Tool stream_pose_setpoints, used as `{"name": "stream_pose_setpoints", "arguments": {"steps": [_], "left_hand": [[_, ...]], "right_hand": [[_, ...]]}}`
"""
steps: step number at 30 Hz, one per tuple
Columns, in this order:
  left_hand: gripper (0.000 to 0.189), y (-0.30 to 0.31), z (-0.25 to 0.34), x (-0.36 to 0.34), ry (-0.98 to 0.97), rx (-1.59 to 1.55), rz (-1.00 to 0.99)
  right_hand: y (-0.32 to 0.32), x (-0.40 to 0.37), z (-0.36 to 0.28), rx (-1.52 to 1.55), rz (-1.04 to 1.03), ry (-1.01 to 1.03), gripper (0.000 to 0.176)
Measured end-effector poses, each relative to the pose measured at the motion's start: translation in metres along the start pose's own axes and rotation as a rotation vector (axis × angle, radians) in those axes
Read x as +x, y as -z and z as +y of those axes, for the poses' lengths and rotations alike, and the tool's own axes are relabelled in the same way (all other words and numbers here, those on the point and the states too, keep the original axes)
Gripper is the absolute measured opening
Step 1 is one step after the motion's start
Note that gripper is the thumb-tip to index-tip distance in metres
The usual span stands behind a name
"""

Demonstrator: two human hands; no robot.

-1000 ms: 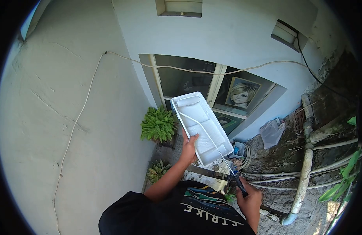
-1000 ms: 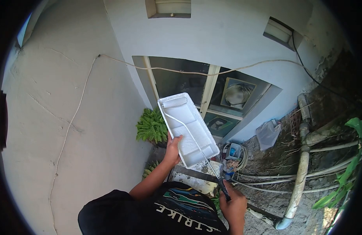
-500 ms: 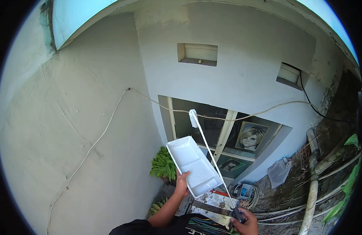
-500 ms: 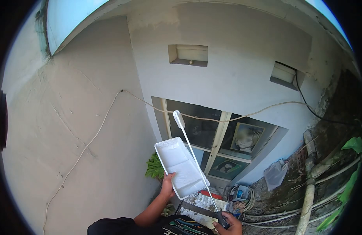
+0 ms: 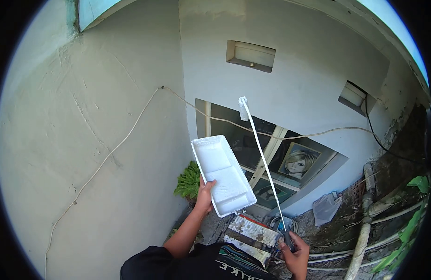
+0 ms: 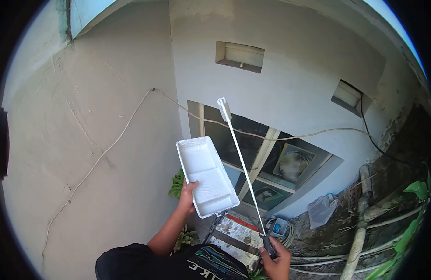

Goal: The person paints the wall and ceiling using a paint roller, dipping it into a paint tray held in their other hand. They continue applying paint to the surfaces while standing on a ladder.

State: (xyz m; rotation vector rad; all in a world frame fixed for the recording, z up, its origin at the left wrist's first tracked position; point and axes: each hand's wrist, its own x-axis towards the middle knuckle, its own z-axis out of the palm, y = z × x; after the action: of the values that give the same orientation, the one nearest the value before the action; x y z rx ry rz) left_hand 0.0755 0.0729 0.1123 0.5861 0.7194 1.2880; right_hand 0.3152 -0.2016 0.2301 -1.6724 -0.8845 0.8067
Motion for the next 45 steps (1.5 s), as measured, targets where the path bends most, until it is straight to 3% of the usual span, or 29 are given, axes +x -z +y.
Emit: {"name": "stream_pose_setpoints", "arguments": {"steps": [2,4,6,8,20,22,23,25,29,31,32,34,38,45], "left_hand": [[0.067,-0.01,0.003,0.003,0.006,-0.011,-0.005],[0.058,-0.021,0.0,0.004,-0.069,0.01,0.003],[0.059,-0.028,-0.006,0.006,-0.069,0.018,-0.008],[0.061,-0.037,-0.012,0.006,-0.068,-0.022,-0.03],[0.06,-0.058,-0.04,-0.015,0.082,0.033,-0.112],[0.076,-0.059,-0.044,-0.017,0.13,0.027,-0.177],[0.076,-0.061,-0.047,-0.018,0.14,0.032,-0.186],[0.058,-0.063,-0.053,-0.02,0.12,0.022,-0.154],[0.057,-0.064,-0.055,-0.026,0.149,-0.003,-0.145],[0.058,-0.053,-0.059,-0.023,0.141,0.012,-0.13],[0.058,-0.046,-0.06,-0.022,0.146,0.026,-0.101],[0.059,-0.035,-0.059,-0.021,0.131,0.017,-0.09],[0.06,-0.019,-0.05,-0.019,0.146,0.006,-0.047],[0.06,-0.014,-0.033,-0.009,0.078,-0.009,-0.037]], "right_hand": [[0.002,-0.003,-0.012,-0.168,-0.009,0.068,0.036],[0.003,-0.006,-0.009,-0.423,0.015,0.403,0.034],[0.002,-0.013,-0.013,-0.434,0.0,0.296,0.034],[-0.001,-0.014,-0.01,-0.518,-0.007,0.443,0.034],[0.005,-0.024,-0.002,-0.67,0.088,0.321,0.037],[0.008,-0.025,-0.001,-0.68,0.099,0.315,0.038],[0.008,-0.025,0.001,-0.661,0.104,0.327,0.039],[0.01,-0.027,0.003,-0.591,0.105,0.312,0.039],[0.015,-0.027,0.008,-0.467,0.102,0.317,0.035],[0.017,-0.03,0.019,-0.326,0.007,0.079,0.034],[0.015,-0.029,0.026,-0.323,0.009,0.098,0.034],[0.008,-0.022,0.043,0.014,-0.037,0.078,0.036],[0.003,-0.011,0.037,0.177,-0.08,-0.056,0.037],[-0.003,0.0,0.034,0.284,-0.096,0.064,0.035]]}}
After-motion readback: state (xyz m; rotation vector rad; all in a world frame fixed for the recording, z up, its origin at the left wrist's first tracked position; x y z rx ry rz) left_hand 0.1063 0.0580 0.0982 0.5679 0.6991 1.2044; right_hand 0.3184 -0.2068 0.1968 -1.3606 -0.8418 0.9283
